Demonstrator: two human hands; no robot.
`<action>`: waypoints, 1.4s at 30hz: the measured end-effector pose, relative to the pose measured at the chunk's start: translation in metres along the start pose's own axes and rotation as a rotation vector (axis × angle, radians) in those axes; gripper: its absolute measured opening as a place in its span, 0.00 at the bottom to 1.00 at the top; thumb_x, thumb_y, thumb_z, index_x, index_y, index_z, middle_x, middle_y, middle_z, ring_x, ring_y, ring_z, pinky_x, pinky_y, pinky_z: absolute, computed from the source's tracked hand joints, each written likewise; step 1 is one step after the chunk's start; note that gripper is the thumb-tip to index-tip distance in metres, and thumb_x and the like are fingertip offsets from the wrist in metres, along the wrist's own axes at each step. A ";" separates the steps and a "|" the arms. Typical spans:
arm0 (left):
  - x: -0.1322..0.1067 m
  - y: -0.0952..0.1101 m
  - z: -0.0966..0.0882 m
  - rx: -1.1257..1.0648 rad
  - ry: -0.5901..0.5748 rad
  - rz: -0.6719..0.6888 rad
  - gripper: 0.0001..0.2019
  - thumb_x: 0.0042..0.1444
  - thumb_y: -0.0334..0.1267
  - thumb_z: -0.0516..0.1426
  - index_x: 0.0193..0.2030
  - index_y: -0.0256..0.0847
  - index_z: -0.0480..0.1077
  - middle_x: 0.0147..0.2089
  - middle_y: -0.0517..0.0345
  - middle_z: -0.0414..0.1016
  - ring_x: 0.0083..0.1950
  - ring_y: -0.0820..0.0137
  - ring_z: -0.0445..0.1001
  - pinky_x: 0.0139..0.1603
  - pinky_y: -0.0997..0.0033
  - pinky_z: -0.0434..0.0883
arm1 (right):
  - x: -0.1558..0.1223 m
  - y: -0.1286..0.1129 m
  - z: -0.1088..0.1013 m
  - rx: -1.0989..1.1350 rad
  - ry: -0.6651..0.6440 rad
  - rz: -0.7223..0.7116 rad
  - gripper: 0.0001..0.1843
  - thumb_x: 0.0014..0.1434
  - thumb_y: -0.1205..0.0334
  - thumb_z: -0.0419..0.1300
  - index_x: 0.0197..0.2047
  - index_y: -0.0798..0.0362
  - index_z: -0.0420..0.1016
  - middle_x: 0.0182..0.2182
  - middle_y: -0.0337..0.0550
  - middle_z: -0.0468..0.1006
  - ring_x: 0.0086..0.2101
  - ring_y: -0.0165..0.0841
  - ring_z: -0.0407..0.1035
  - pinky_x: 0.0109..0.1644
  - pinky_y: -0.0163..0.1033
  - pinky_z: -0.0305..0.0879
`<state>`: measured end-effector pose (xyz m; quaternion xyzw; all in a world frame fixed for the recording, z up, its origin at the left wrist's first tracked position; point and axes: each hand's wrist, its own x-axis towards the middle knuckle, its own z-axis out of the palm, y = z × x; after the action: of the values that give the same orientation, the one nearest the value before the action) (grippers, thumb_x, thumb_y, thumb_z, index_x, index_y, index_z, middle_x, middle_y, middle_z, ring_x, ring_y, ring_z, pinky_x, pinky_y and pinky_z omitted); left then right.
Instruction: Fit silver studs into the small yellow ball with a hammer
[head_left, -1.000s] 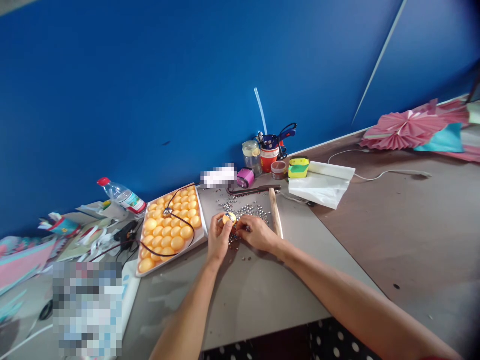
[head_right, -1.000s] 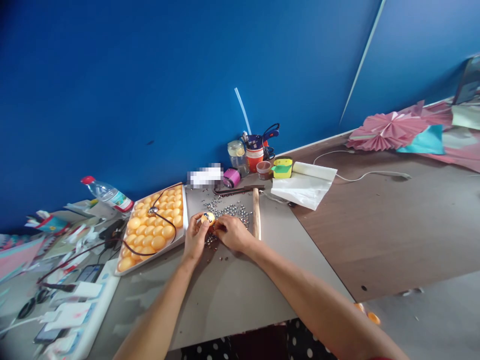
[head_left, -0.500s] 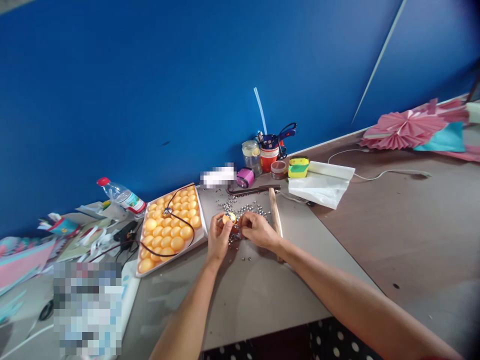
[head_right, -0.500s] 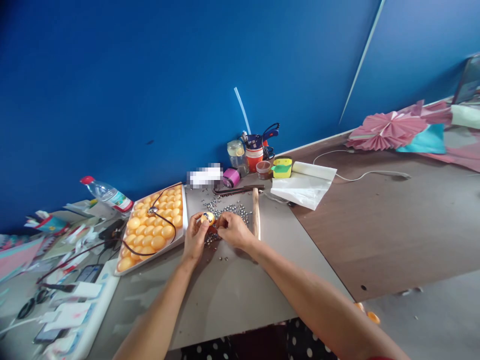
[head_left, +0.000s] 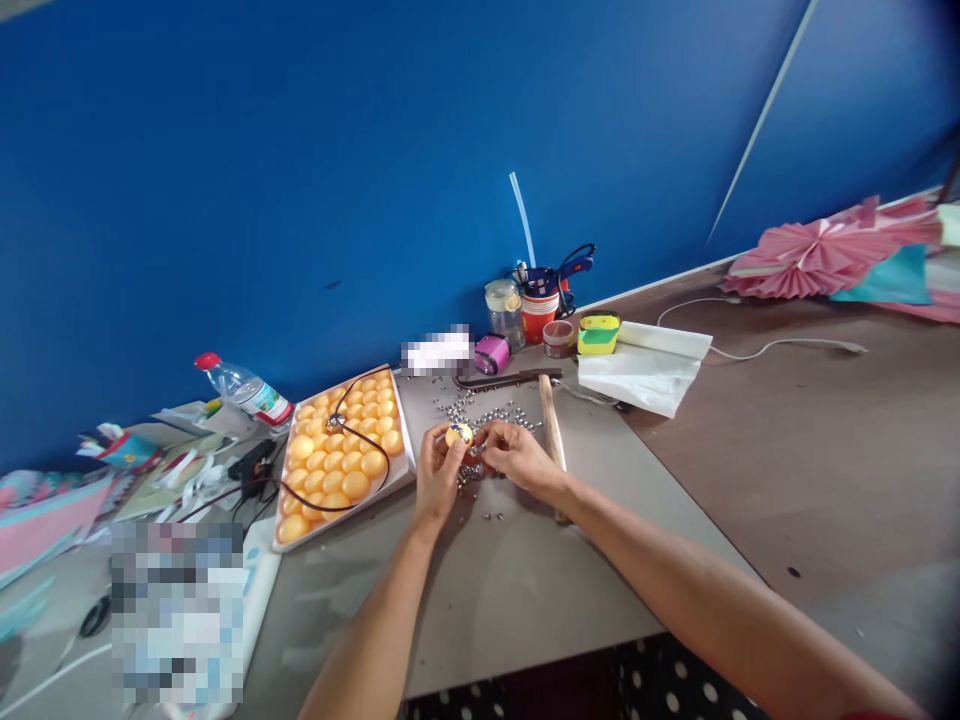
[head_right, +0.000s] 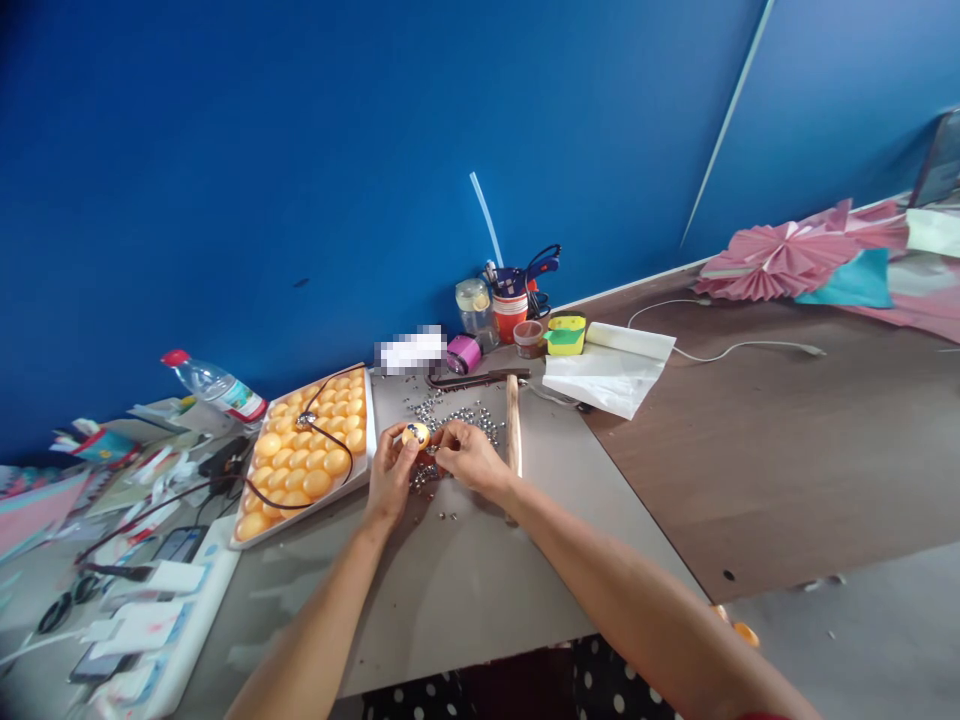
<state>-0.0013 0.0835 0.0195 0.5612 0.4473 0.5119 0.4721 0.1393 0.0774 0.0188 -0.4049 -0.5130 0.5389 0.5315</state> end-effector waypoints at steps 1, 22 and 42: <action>0.000 0.001 0.000 -0.004 0.000 -0.003 0.17 0.53 0.46 0.56 0.46 0.40 0.62 0.38 0.55 0.71 0.34 0.71 0.73 0.34 0.71 0.72 | 0.000 0.000 0.000 0.015 0.004 0.008 0.06 0.39 0.70 0.52 0.17 0.53 0.58 0.24 0.36 0.71 0.21 0.24 0.61 0.23 0.30 0.55; -0.001 -0.001 0.000 -0.002 -0.004 0.004 0.17 0.53 0.45 0.56 0.46 0.40 0.62 0.40 0.54 0.72 0.37 0.71 0.72 0.36 0.70 0.72 | 0.004 0.002 0.000 0.260 0.002 0.114 0.13 0.47 0.54 0.62 0.27 0.54 0.66 0.14 0.28 0.64 0.14 0.20 0.53 0.18 0.29 0.45; 0.001 -0.001 -0.001 -0.029 -0.008 -0.002 0.17 0.53 0.46 0.56 0.46 0.40 0.62 0.39 0.54 0.73 0.34 0.71 0.73 0.34 0.70 0.72 | 0.003 -0.006 0.000 0.326 0.053 0.086 0.14 0.44 0.56 0.64 0.25 0.53 0.63 0.18 0.32 0.69 0.15 0.21 0.57 0.19 0.30 0.50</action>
<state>-0.0017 0.0846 0.0184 0.5558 0.4384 0.5156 0.4827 0.1404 0.0796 0.0247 -0.3490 -0.3869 0.6263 0.5799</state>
